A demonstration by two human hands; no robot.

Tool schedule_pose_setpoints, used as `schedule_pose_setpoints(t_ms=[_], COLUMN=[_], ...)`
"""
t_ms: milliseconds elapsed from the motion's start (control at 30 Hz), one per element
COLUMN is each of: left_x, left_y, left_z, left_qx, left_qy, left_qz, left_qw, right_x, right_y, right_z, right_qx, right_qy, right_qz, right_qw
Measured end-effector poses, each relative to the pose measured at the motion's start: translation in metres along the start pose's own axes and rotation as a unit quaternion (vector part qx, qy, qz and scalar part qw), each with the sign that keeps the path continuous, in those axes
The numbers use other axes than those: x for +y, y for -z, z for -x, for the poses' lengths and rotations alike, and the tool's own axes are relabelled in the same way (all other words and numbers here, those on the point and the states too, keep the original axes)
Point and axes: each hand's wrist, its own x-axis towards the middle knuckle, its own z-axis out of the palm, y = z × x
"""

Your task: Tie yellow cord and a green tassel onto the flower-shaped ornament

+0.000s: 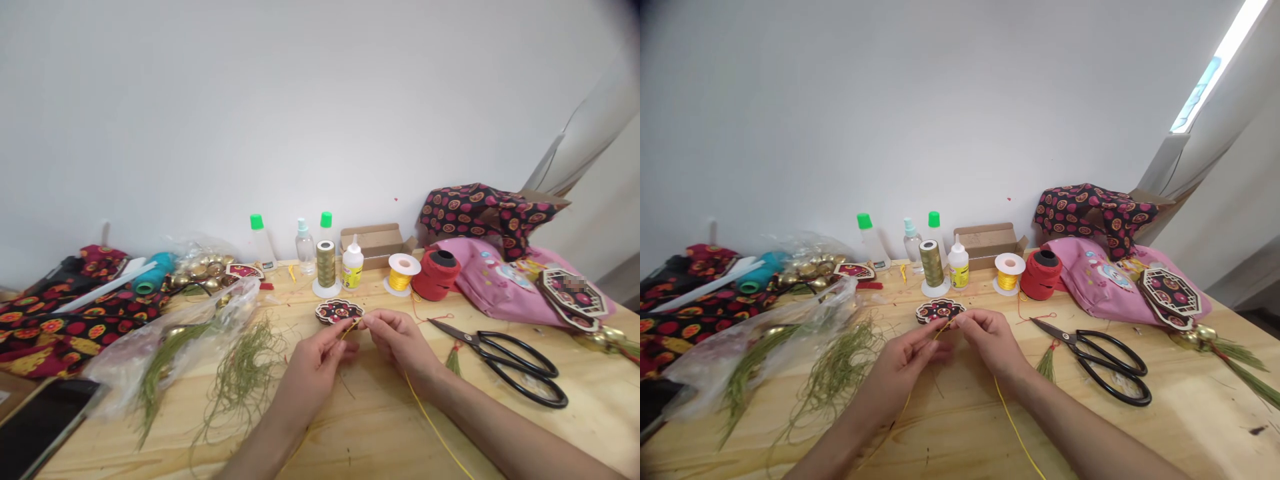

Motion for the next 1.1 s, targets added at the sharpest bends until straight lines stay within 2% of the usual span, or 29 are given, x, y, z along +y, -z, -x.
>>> schedule_pose_setpoints(t_ms=[100,300,433,533,667,800,867,1000,1100], left_x=[0.011,0.04,0.04,0.031,0.022,0.023,0.025,0.025,0.023], left_y=[0.004,0.009,0.007,0.005,0.001,-0.002,-0.002,0.001,0.002], left_z=[0.005,0.024,0.032,0.037,0.044,0.049,0.05,0.044,0.03], left_qx=[-0.034,-0.089,-0.106,-0.083,-0.045,-0.013,-0.025,-0.1,-0.098], left_qy=[0.075,0.235,0.274,0.3,0.3,0.281,0.279,0.271,0.254], left_qz=[0.073,0.12,0.145,0.221,0.316,0.306,0.268,0.188,0.149], left_qw=[0.994,0.961,0.945,0.924,0.899,0.909,0.922,0.939,0.951], right_x=[0.0,-0.001,-0.001,-0.002,-0.002,-0.002,-0.003,-0.007,-0.008], right_y=[0.002,0.002,0.001,0.001,0.001,0.001,0.001,0.0,0.0], right_z=[-0.002,-0.001,0.001,0.002,0.001,0.001,0.002,0.003,0.003], right_qx=[0.002,-0.005,-0.009,-0.014,-0.018,-0.025,-0.035,-0.055,-0.057], right_qy=[-0.005,-0.016,-0.012,-0.008,0.0,0.008,0.012,0.005,0.002], right_qz=[-0.003,0.013,0.031,0.046,0.048,0.04,0.036,0.047,0.041], right_qw=[1.0,1.0,0.999,0.999,0.999,0.999,0.999,0.997,0.998])
